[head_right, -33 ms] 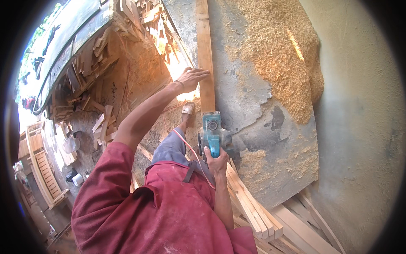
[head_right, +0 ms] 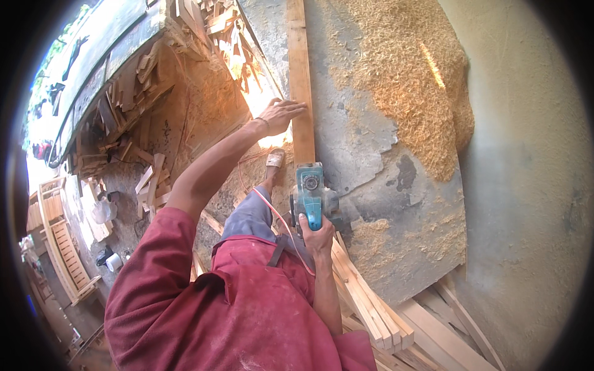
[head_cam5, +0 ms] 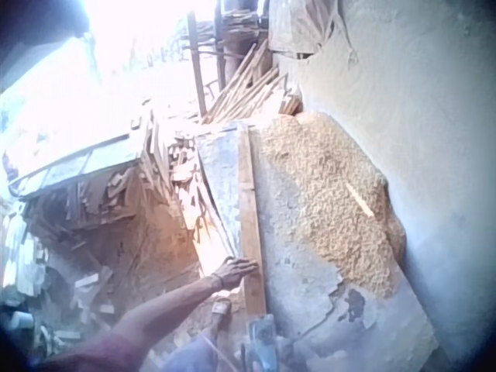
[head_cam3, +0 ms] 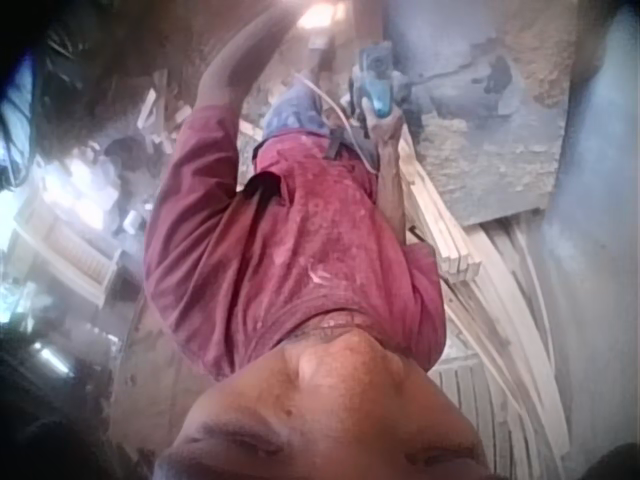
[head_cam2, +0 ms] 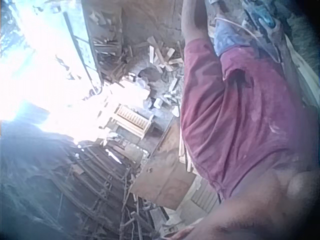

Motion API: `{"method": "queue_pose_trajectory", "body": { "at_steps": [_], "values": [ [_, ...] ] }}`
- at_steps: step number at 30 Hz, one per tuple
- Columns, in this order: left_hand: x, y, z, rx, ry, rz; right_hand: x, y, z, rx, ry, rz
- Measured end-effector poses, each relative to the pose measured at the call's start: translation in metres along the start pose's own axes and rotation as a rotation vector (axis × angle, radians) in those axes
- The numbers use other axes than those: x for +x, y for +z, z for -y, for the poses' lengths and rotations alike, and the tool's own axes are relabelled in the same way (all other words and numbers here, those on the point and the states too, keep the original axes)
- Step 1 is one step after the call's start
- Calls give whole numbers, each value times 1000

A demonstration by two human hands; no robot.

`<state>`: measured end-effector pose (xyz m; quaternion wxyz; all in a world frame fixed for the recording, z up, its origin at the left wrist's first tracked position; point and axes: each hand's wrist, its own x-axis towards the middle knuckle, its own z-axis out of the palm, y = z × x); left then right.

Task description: The person sands a piece of wood using a power sander, moving it across several planks and eventually stacking a finished plank with others.

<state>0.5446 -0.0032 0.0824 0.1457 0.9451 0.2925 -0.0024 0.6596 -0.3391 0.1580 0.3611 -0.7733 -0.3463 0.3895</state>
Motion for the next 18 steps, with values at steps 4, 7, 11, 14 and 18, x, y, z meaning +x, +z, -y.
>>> {"method": "queue_pose_trajectory", "body": {
  "at_steps": [4, 7, 11, 14, 18],
  "values": [
    [1, 3, 4, -7, 17, -14, 7, -1, -1, -17, -27, 1],
    [2, 6, 5, 3, 23, -33, 12, -2, 4, -14, -23, 4],
    [1, 8, 3, -65, -41, -81, 19, 0, 11, -11, -4, 4],
    [3, -3, 1, -250, -130, -96, 27, -1, 11, -55, 30, 40],
    [-4, 27, 10, -590, -272, -435, 36, 1, 15, -45, 19, 36]
  ]
}}
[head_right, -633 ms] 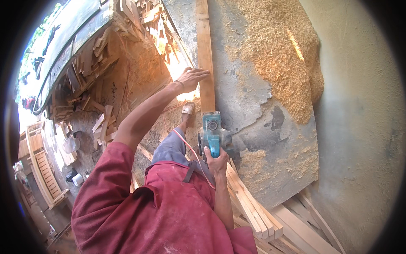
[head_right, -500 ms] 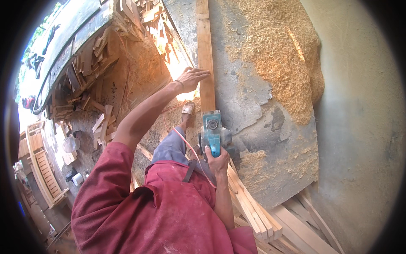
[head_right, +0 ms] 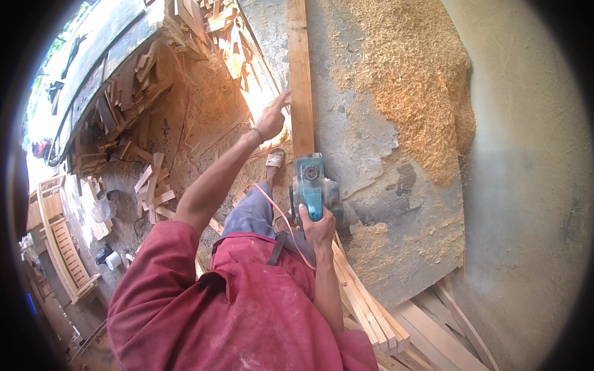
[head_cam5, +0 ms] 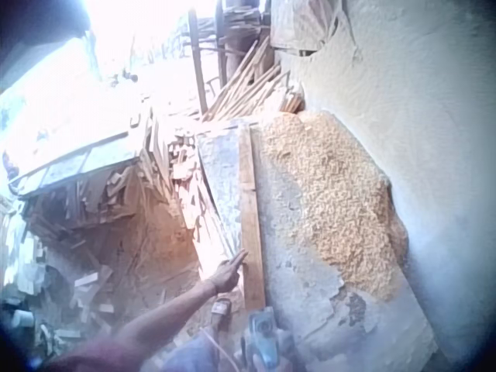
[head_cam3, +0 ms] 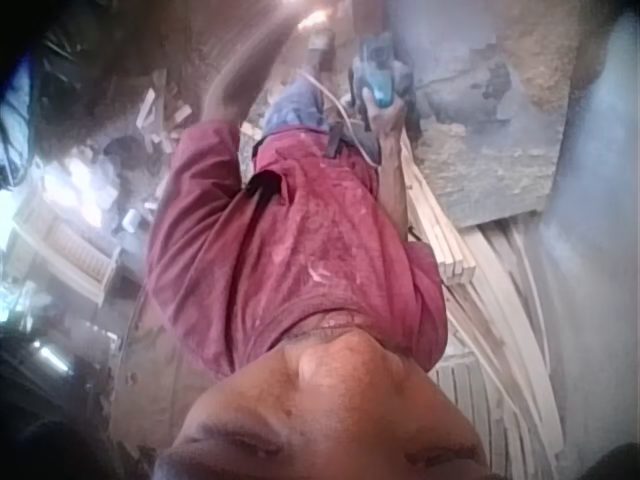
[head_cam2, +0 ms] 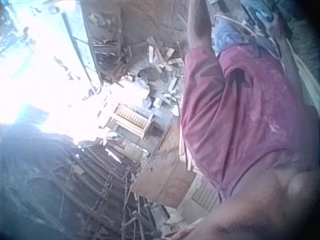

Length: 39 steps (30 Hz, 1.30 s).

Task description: The person sands a piece of wood using a power sander, moving it across several planks and eventually stacking a finished plank with others.

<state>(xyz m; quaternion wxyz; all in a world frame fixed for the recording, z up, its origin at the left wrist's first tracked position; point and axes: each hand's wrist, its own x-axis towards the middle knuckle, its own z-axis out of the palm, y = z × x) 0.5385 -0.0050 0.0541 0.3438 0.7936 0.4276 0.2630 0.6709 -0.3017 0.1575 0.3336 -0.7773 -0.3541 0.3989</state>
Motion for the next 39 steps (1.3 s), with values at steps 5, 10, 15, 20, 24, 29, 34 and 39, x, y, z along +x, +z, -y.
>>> {"method": "queue_pose_trajectory", "body": {
  "at_steps": [5, 10, 15, 20, 24, 29, 34, 39],
  "values": [
    [-100, 51, 41, -36, -366, -238, 17, 2, 21, 72, -60, -18],
    [-222, 65, 22, 21, -484, 703, 34, 3, 29, 60, -29, -33],
    [-233, 62, 0, 260, -239, 1052, 69, 13, 48, 34, -111, -43],
    [-224, 55, 18, 243, -331, 962, 111, 22, 69, 32, -110, -48],
    [-212, 28, 33, 201, -503, 851, 125, 22, 68, 17, 3, -1],
    [-225, 12, 65, 153, -473, 750, 137, 26, 84, -23, 63, 22],
    [-177, 1, 82, -89, -516, 248, 153, 25, 98, 33, 60, 39],
    [39, -51, 35, -29, -133, -182, 154, 24, 95, 44, 66, 8]
  ]
}}
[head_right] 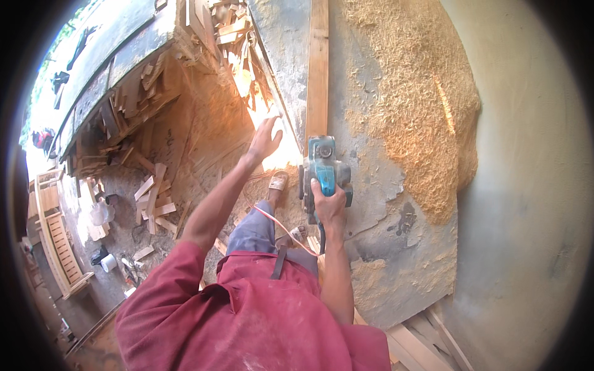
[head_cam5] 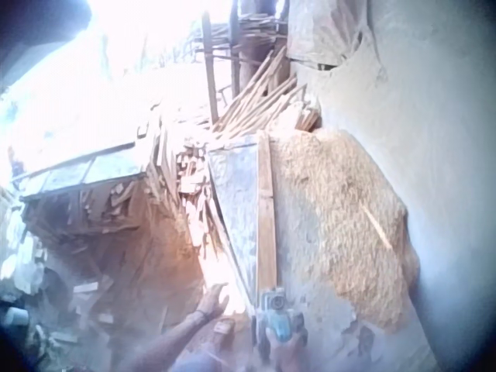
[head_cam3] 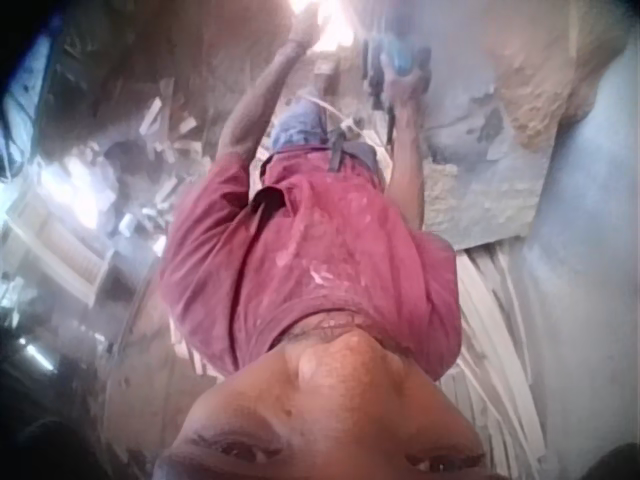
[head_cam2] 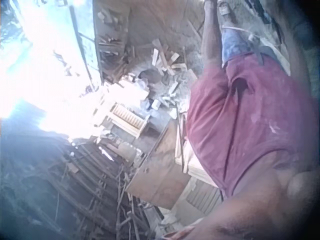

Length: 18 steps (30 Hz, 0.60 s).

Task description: The person sands a piece of wood using a power sander, moving it across several planks and eventually stacking a finished plank with others.

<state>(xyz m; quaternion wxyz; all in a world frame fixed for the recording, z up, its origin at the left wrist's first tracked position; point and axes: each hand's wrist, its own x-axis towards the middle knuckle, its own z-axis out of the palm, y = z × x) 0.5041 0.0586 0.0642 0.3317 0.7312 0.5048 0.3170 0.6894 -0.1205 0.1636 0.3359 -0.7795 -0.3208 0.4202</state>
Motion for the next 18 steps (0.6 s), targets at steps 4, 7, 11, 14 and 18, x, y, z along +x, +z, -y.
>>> {"method": "queue_pose_trajectory", "body": {
  "at_steps": [4, 7, 11, 14, 18],
  "values": [
    [151, 23, -38, 88, 109, -94, 1, 4, -3, -55, -4, 5],
    [215, 59, -47, 228, -8, -13, 1, 5, 4, -72, 11, -26],
    [252, 76, -23, 615, 35, 109, 0, 2, 3, -79, 68, -33],
    [270, 69, -5, 697, 141, 186, 6, 1, 9, -47, 5, -40],
    [284, 42, -8, 711, 238, 309, 11, 2, 17, -16, -52, -45]
  ]
}}
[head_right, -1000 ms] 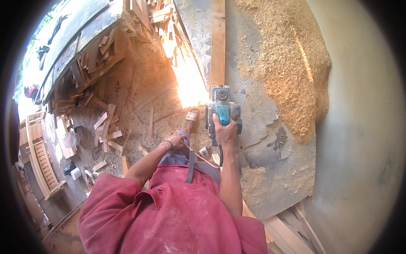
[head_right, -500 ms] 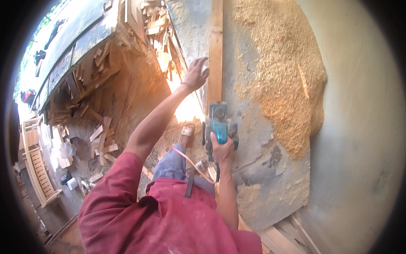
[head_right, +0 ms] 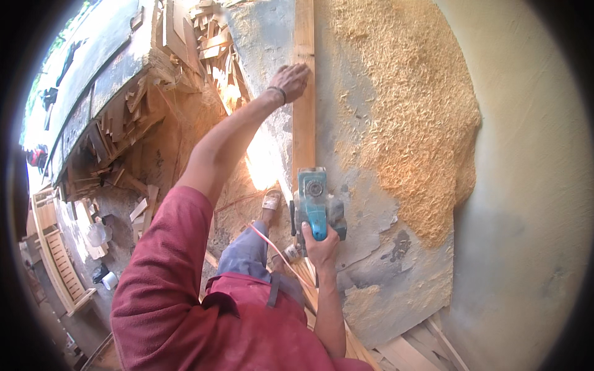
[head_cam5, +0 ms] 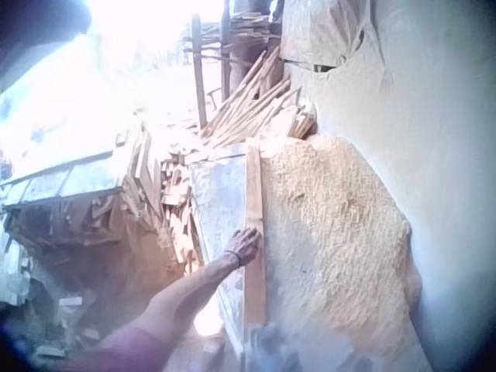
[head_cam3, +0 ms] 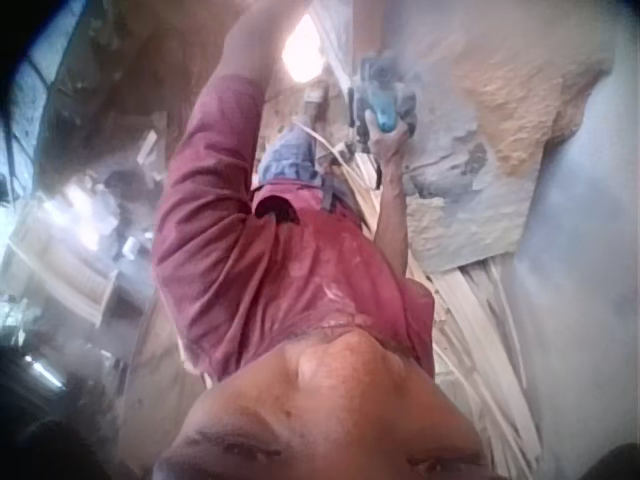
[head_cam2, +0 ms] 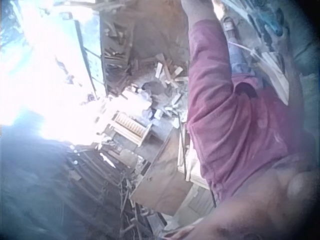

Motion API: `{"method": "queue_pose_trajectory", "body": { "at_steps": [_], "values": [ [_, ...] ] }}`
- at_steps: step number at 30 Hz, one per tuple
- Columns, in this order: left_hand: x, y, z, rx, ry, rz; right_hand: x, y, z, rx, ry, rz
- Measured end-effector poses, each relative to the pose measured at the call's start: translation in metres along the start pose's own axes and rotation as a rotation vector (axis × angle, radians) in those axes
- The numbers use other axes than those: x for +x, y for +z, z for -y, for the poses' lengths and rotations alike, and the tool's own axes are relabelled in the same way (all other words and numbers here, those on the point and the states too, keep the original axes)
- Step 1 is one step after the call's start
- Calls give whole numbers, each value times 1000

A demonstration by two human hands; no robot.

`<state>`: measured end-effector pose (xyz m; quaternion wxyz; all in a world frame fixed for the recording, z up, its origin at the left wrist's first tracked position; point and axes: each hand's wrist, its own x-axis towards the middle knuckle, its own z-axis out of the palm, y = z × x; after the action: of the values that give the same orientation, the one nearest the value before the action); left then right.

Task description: The person sands a piece of wood using a power sander, moving it across several planks and eventually stacking a finished plank with others.

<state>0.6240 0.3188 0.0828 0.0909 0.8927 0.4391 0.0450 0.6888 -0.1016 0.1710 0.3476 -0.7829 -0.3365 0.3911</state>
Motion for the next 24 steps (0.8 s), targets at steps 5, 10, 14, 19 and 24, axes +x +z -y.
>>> {"method": "queue_pose_trajectory", "body": {
  "at_steps": [5, 10, 14, 19, 24],
  "values": [
    [-2, 8, 12, -44, 87, -167, 16, 3, 12, 11, 7, 5],
    [3, 8, 22, -19, 123, -132, 39, 8, 28, 38, -35, 6],
    [5, 4, 25, -30, 136, -202, 68, 15, 51, 44, 0, 19],
    [16, -29, 20, 13, 76, 119, 89, 19, 71, 26, -21, 23],
    [20, -11, 27, 83, 111, 31, 109, 25, 73, -18, -33, 19]
  ]
}}
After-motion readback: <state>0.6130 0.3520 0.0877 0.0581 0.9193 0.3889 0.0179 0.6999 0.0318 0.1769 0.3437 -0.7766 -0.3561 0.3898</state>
